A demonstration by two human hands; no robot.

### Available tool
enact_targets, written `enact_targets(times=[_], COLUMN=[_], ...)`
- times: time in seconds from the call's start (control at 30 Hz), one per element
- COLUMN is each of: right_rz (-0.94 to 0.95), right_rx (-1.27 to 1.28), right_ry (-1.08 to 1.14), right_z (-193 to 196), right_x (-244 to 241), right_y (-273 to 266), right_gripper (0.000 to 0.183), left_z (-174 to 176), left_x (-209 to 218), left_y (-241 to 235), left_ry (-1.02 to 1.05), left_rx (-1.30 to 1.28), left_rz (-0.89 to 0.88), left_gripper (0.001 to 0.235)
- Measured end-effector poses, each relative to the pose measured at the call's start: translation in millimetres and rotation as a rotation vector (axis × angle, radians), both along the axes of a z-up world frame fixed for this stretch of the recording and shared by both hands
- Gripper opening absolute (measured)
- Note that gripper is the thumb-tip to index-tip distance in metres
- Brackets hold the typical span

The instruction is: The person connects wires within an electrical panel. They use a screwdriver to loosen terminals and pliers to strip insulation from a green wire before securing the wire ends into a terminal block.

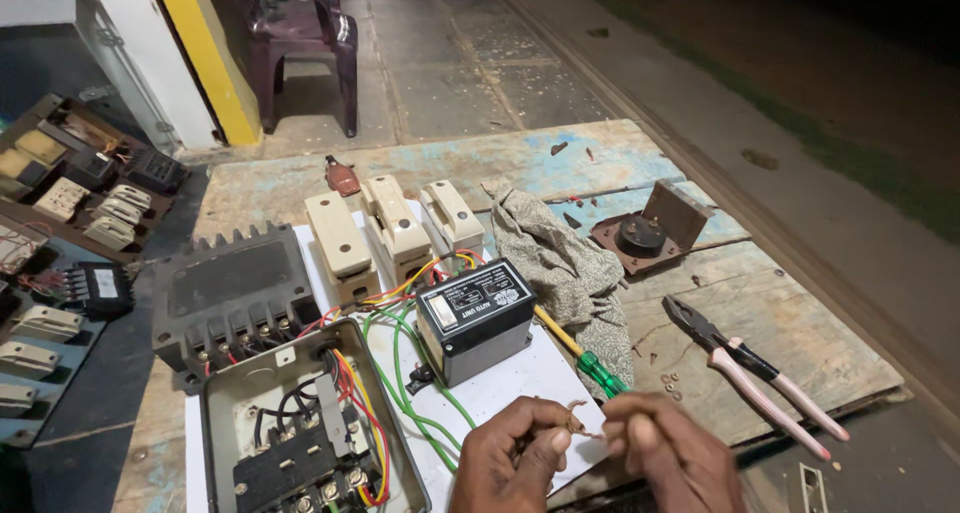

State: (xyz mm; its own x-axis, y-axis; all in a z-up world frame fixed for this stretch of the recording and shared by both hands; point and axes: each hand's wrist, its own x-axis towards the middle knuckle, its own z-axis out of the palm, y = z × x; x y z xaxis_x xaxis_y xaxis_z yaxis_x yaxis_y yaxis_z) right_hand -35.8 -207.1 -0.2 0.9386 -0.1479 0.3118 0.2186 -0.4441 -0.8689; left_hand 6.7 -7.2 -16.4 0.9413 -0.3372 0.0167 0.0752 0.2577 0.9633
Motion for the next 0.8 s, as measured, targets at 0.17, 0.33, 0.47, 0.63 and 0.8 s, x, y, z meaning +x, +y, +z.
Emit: enact_targets(times=[0.17, 0.33, 0.47, 0.63, 0.8], right_rz=[0.004, -0.046, -0.019, 0.219, 0.151], right_rx=[-0.539, -0.507, -0.164, 0.702, 0.61], right_ry=[-0.51, -0.5, -0.137, 0.548, 0.473], right_z=[39.4, 36.9, 7.4, -53.5, -40.7], right_x=[-1.4, 3.4, 3.9, 7.3, 7.3], right_y=[21.4, 35.8, 28.0, -4.4, -9.3], right_gripper=[0.037, 0.023, 0.011, 0.037, 0.047], left_z=[6.5, 17.0, 26.3, 32.6, 17.5], left_x=[-2.0, -6.3, -7.1, -12.0, -7.1], left_y=[-2.3, -2.0, -1.3, -2.1, -4.2], left_ry=[-0.022, -0.049, -0.057, 0.214, 0.016], left_rx=[0.054, 0.153, 0.125, -0.037, 0.087], left_rz=[0.02, 0.086, 0.073, -0.002, 0.086], left_gripper=[0.014, 0.014, 0.015, 0.022, 0.016])
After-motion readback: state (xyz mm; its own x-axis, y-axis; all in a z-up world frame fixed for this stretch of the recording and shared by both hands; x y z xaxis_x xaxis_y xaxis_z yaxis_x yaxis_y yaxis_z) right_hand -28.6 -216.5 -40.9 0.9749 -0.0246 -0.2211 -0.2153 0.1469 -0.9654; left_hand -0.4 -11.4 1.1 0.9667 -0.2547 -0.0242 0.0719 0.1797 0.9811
